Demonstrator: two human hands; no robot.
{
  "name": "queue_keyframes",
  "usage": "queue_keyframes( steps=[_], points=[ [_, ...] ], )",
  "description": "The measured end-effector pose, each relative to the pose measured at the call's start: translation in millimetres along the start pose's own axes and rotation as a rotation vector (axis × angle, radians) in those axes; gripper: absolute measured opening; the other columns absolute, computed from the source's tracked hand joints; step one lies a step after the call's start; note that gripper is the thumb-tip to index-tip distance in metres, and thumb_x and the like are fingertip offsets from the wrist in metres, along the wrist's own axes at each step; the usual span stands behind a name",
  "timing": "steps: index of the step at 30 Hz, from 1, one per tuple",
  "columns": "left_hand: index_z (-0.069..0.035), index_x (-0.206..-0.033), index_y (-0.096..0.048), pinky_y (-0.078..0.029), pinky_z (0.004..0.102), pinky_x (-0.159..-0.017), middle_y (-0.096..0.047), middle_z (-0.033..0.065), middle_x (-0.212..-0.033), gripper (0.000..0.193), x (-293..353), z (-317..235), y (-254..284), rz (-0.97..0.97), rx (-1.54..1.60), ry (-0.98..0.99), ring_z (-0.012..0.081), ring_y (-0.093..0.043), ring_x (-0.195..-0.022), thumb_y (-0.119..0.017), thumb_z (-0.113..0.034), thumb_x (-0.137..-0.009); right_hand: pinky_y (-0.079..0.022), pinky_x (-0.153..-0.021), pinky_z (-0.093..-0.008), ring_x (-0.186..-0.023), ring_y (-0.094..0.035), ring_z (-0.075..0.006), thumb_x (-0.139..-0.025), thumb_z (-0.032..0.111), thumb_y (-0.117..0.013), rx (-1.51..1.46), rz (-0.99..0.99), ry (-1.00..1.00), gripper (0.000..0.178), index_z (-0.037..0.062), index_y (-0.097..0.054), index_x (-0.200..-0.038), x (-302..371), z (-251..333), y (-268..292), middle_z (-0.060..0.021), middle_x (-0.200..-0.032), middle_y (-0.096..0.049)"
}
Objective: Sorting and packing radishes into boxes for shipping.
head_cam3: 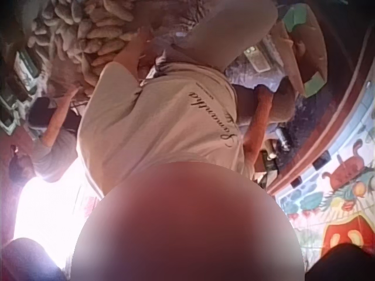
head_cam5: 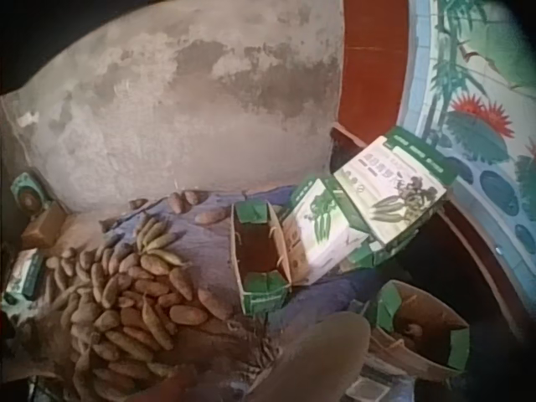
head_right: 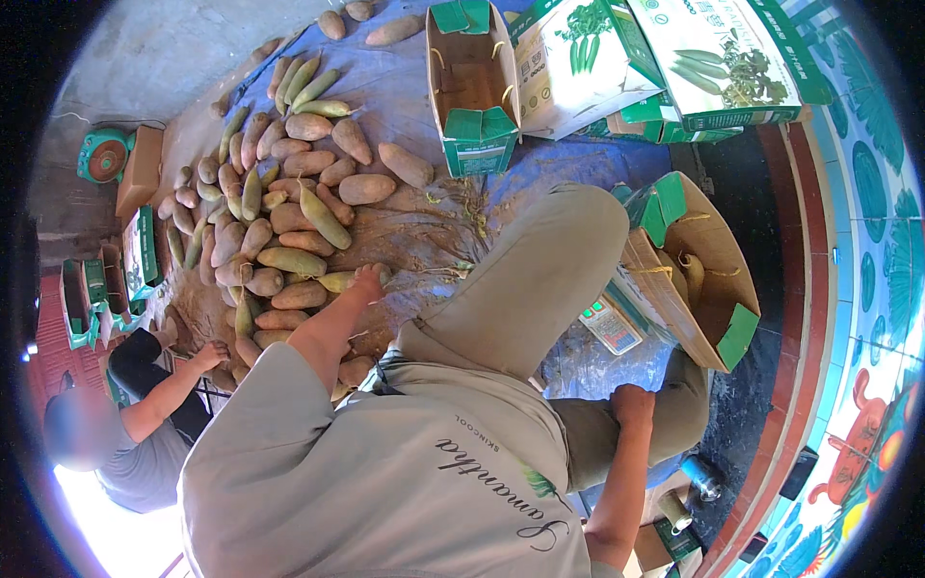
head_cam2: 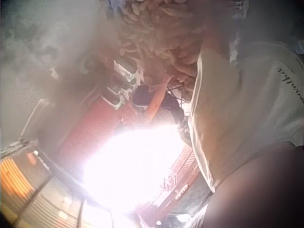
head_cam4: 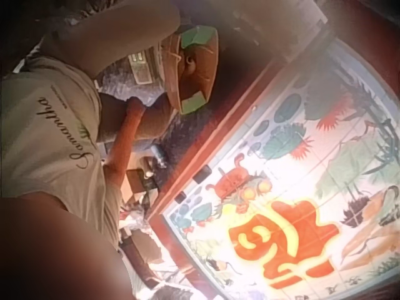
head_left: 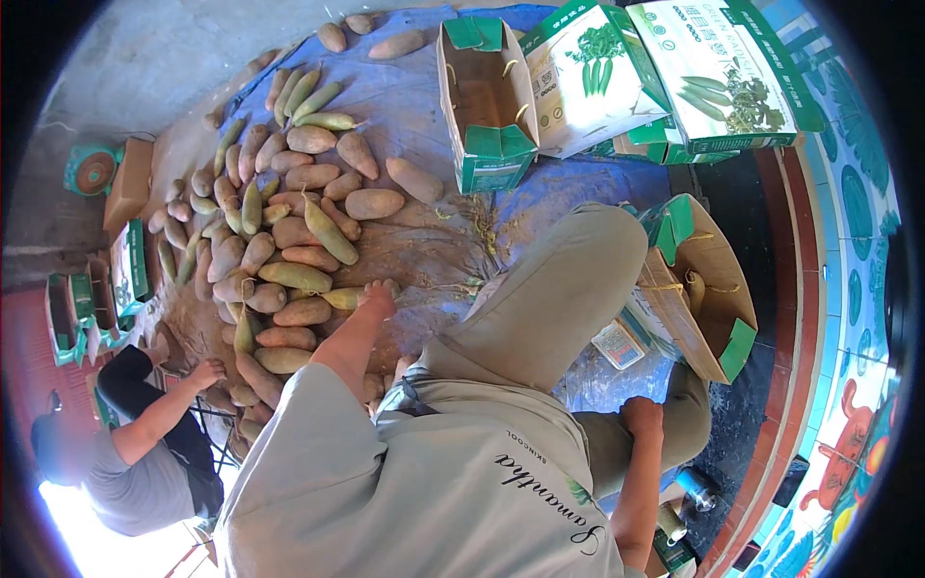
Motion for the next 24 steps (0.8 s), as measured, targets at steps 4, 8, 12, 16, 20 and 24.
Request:
queue_keyframes(
  steps=[4, 8, 12, 16, 20, 24],
  points=[
    [-0.015, -0.130, -0.035, -0.036, 0.0413, -0.098, -0.036, 0.0089, -0.132, 0.060, -12.8, -0.3, -8.0, -0.011, 0.023, 0.006, 0.0283, -0.033, -0.126, -0.060, -0.012, -0.075, -0.045, -0.085, -0.0406, -0.097, -0.058, -0.0315, -0.079, 0.037, -0.048, -0.130, 0.240, 0.046, 0.035, 0.0093, -0.068, -0.088, 9.1, 32.3, 8.9, -0.0148, -0.102, -0.062],
    [-0.016, -0.131, -0.033, -0.034, 0.0434, -0.099, -0.036, 0.0080, -0.134, 0.071, -21.6, -8.9, -12.3, -0.030, -0.006, -0.012, 0.0275, -0.033, -0.126, -0.066, -0.008, -0.069, -0.044, -0.087, -0.0403, -0.099, -0.056, -0.0340, -0.083, 0.037, -0.048, -0.110, 0.372, 0.178, 0.037, 0.0078, -0.066, -0.096, -4.0, 60.0, -20.7, -0.0166, -0.105, -0.060],
    [-0.016, -0.129, -0.036, -0.034, 0.0448, -0.098, -0.039, 0.0073, -0.130, 0.074, -25.6, -15.9, -11.4, -0.024, -0.020, -0.041, 0.0273, -0.034, -0.125, -0.070, -0.005, -0.064, -0.043, -0.087, -0.0395, -0.099, -0.055, -0.0346, -0.085, 0.036, -0.044, -0.225, 0.476, 0.384, 0.037, 0.0077, -0.065, -0.097, -13.0, 83.6, -43.0, -0.0169, -0.106, -0.059],
    [-0.018, -0.126, -0.044, -0.035, 0.0468, -0.095, -0.043, 0.0067, -0.124, 0.053, -24.1, -11.3, -26.5, 0.062, -0.224, -0.072, 0.0258, -0.040, -0.120, -0.061, -0.014, -0.076, -0.043, -0.086, -0.0378, -0.100, -0.057, -0.0300, -0.083, 0.035, -0.048, -0.229, 0.663, 0.507, 0.035, 0.0117, -0.064, -0.103, 3.6, 126.8, -20.8, -0.0140, -0.112, -0.058],
    [-0.018, -0.121, -0.049, -0.035, 0.0500, -0.092, -0.048, 0.0067, -0.120, 0.036, -9.7, -20.5, -41.2, 0.044, -0.509, -0.224, 0.0248, -0.045, -0.114, -0.049, -0.022, -0.085, -0.044, -0.085, -0.0363, -0.096, -0.059, -0.0267, -0.079, 0.043, -0.052, -0.282, 0.742, 0.429, 0.042, 0.0100, -0.065, -0.102, 2.5, 127.8, -32.5, -0.0121, -0.107, -0.062],
    [-0.017, -0.121, -0.048, -0.036, 0.0517, -0.091, -0.051, 0.0066, -0.117, 0.037, -13.1, -8.6, -51.8, 0.019, -0.423, -0.203, 0.0253, -0.046, -0.113, -0.051, -0.020, -0.084, -0.044, -0.085, -0.0361, -0.097, -0.059, -0.0258, -0.075, 0.049, -0.057, -0.216, 0.815, 0.265, 0.051, 0.0083, -0.064, -0.104, -2.4, 120.2, -37.4, -0.0126, -0.110, -0.061]
  ],
)
Point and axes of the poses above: each hand's wrist, its own x-axis away from the middle knuckle, its own y-axis out of the back of the hand, z = x × y, the point moved 9 cm from there along -x, towards the middle knuckle
